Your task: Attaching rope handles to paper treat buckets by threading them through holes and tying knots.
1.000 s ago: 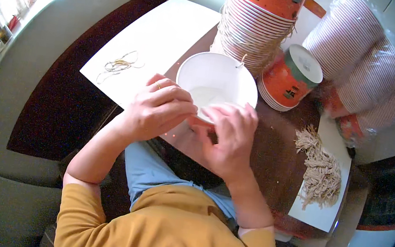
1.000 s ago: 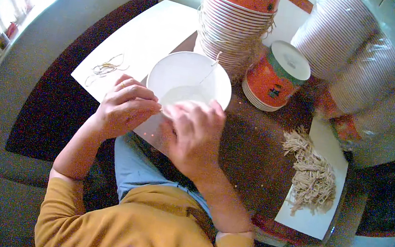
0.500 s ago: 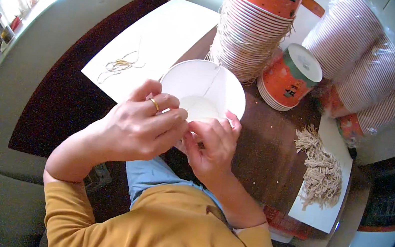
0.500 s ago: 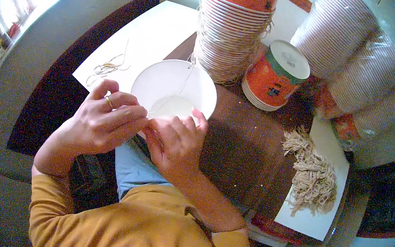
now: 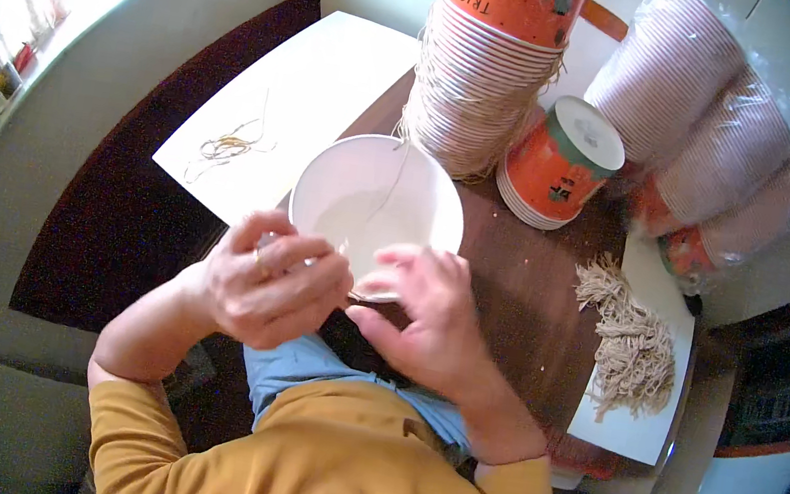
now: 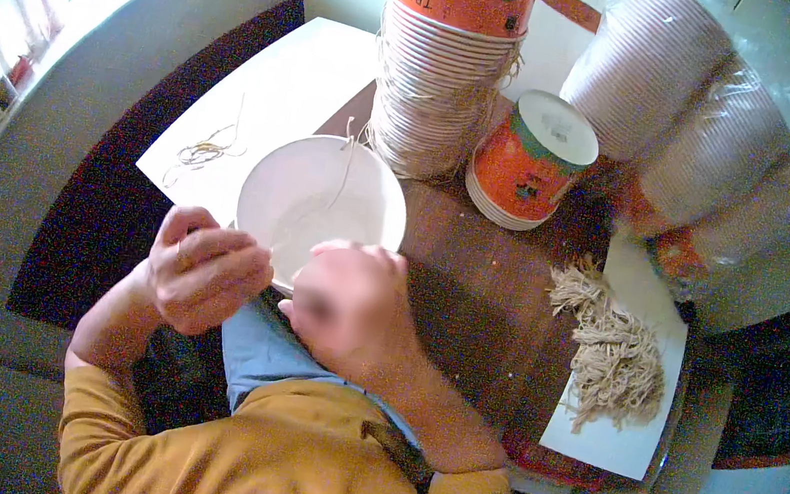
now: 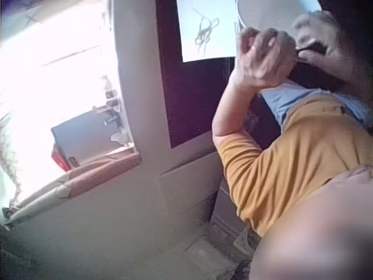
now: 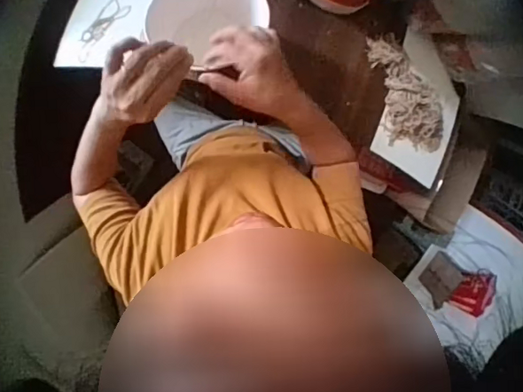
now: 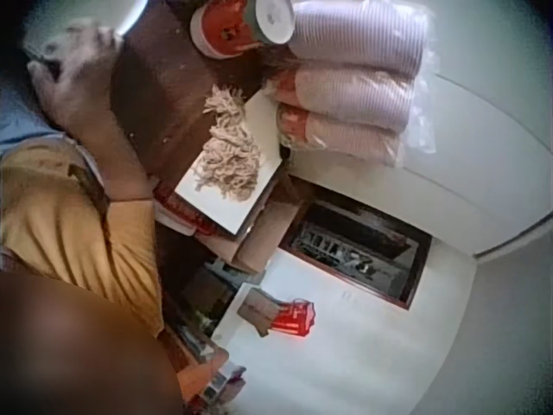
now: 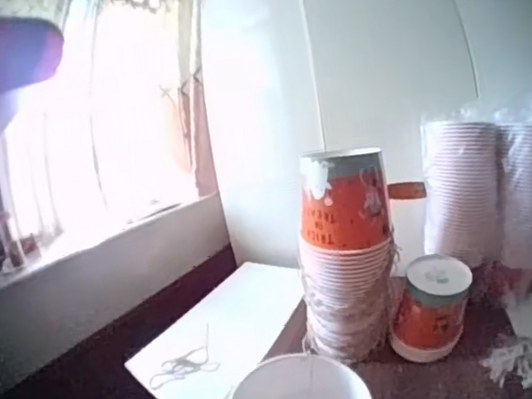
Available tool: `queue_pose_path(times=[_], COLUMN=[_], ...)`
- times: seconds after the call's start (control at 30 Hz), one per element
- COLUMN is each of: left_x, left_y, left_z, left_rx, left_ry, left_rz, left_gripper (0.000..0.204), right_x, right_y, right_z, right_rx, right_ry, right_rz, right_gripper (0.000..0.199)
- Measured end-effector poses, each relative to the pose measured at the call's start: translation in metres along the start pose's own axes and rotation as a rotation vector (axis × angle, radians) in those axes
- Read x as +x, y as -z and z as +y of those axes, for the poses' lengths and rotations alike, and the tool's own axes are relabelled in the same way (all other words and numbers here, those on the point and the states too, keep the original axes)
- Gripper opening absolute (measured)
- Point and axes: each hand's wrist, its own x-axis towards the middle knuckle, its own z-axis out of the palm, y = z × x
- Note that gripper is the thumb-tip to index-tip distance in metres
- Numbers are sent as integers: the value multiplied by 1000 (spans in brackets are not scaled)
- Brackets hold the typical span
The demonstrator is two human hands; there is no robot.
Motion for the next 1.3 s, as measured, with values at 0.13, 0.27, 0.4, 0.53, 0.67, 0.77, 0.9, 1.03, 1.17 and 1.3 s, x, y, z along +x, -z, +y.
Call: queue_pose_path(times=[0.13,0.27,0.4,0.53,0.67,0.77,0.9,1.03,1.17,1.3], left_x=[-12,-8,-20,-49,-47,-24,74,149,183,191], left_y=[-9,-28,-30,-34,-67,-65,-29,-14,-36,-104], left_z=[8,23,29,14,-35,-85,-137,-186,-235,-245], left_rx=[-135,-207,-199,-598,-1622,-2092,-1408,-1007,-999,-1135], left_ry=[-79,-154,47,1034,1000,340,633,342,485,646], left_rz=[125,252,387,932,721,801,726,604,511,545], left_gripper=[8,9,10,57,75,58,70,63,78,84], right_x=[51,105,108,90,89,97,137,214,244,246], right_y=[40,39,9,43,86,117,185,222,201,186], right_z=[27,69,89,50,26,4,17,40,64,101], right_rx=[-296,-463,-107,-77,-153,251,374,288,83,220], right_ry=[-97,-336,-268,57,324,112,142,278,160,137], right_rz=[80,-501,-426,280,257,-9,-29,75,223,283], right_gripper=[58,49,24,27,53,71,70,76,100,100])
